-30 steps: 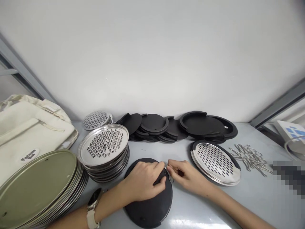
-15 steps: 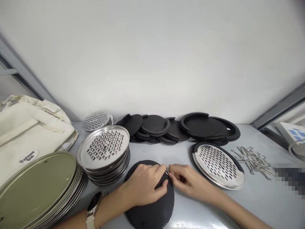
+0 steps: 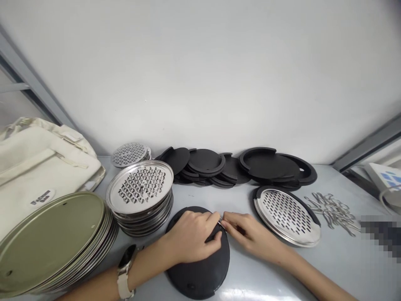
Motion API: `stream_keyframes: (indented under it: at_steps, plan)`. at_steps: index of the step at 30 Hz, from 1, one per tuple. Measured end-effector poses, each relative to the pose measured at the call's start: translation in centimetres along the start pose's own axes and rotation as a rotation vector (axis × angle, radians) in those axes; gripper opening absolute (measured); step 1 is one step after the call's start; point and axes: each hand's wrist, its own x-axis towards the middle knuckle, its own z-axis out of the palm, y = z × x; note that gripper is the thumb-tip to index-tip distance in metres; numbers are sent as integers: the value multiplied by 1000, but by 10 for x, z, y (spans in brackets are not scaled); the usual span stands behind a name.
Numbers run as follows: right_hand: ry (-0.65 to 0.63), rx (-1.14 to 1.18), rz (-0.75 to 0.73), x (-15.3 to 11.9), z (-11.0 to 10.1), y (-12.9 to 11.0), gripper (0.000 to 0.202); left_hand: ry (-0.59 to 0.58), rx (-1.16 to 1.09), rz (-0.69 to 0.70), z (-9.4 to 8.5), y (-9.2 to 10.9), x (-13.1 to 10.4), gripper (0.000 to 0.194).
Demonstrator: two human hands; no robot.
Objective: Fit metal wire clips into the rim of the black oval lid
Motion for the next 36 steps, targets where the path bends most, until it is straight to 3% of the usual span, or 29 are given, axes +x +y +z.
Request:
stream_keyframes:
  at_steps: [10, 21, 29, 36]
  plan:
    - [-35, 39, 13, 0, -1, 9, 33, 47, 50, 29, 0, 0, -1, 11]
    - [21, 62, -32, 2, 0, 13, 32, 108, 105, 56, 2, 1, -4, 11]
    - [24, 184, -58, 3, 2, 15, 14, 116, 129, 70, 1, 0, -5, 12]
    - [74, 152, -77, 5, 8, 13, 20, 128, 138, 72, 3, -1, -5, 12]
